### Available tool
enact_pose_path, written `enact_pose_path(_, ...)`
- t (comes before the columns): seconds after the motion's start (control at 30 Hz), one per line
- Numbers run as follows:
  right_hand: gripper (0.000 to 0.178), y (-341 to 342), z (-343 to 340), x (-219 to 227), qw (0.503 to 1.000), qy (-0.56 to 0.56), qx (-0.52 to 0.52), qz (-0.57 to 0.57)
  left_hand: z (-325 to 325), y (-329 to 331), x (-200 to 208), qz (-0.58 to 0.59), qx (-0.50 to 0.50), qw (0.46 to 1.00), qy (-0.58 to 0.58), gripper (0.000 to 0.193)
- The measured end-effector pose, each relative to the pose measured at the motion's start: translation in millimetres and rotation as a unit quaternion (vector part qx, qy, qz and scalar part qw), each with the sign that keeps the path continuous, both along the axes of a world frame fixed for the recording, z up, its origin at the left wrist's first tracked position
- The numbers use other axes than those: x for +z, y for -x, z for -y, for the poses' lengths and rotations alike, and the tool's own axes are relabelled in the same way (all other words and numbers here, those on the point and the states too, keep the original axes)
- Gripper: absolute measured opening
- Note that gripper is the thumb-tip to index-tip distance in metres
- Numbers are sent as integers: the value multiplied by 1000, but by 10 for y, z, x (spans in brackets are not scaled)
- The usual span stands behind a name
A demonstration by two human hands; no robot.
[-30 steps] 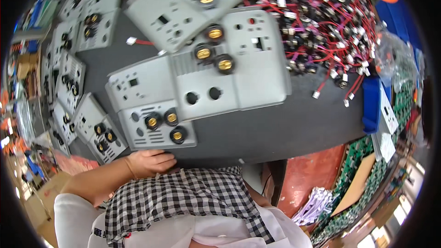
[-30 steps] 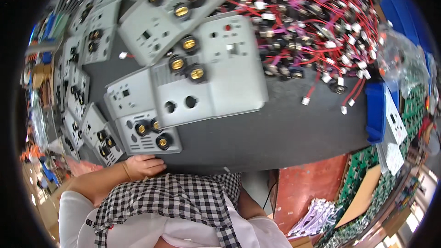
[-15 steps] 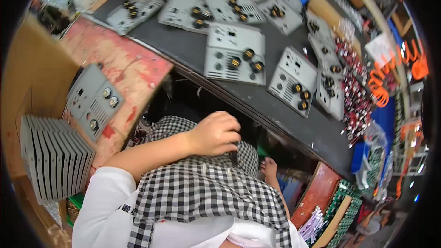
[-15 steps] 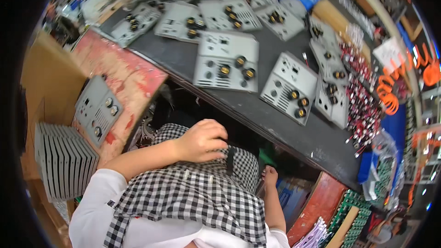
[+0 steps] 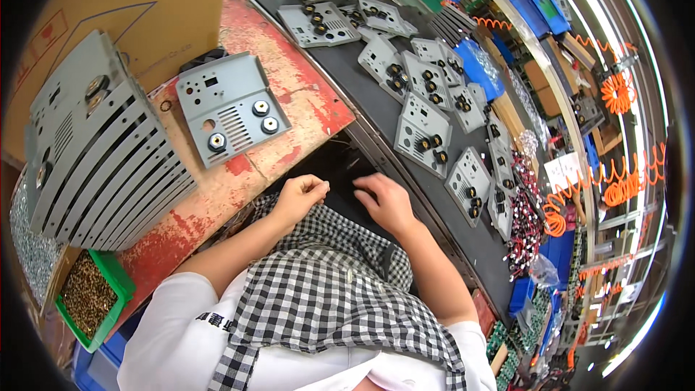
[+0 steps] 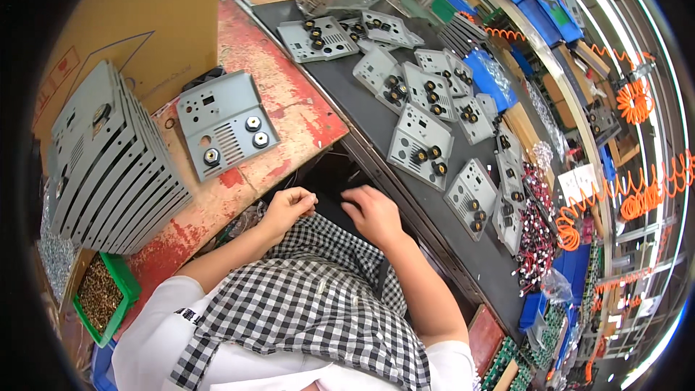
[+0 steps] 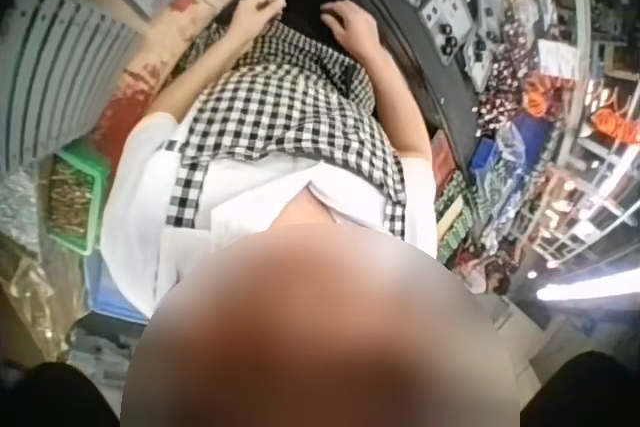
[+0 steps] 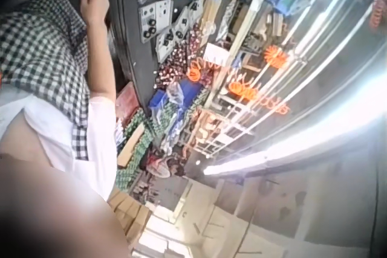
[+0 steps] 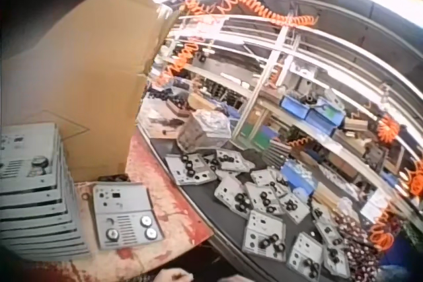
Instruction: Assembling knobs and components onto metal faceplates and organizing them in containers.
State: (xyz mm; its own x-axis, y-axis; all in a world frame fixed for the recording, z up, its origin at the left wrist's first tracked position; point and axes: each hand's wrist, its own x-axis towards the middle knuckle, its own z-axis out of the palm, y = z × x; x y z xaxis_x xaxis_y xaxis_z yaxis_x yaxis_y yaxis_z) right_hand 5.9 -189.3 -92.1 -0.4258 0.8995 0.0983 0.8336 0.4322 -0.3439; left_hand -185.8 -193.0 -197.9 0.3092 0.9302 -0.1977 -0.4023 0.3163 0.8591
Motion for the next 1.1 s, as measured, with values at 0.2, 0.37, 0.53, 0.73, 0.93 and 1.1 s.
enact_pose_path(0.2, 20, 354, -345, 251, 993, -86, 78, 33, 152, 86, 54, 8, 6, 1000, 18, 16)
enact_pose_path(0.37, 25, -790, -423, 155, 975, -199, -71, 70, 26, -109, 4, 1, -27, 999, 40, 19)
enact_pose_path(0.53, 17, -1517, -329, 57, 959, -169, -197, 116, -145, -611, 194, -9, -115, 988, 98, 25)
enact_pose_path(0.73, 6, -1304, -147, -29, 967, -222, -113, 48, -342, -1002, 413, 0, -164, 985, 57, 33)
enact_pose_path(0.93, 15, -816, -243, -20, 981, -194, -7, 18, -416, -956, 257, 212, -117, 963, 116, 44)
enact_pose_path(1.1, 16, -515, -582, -91, 983, -179, 41, -21, -597, -646, 96, 270, -70, 950, 137, 45)
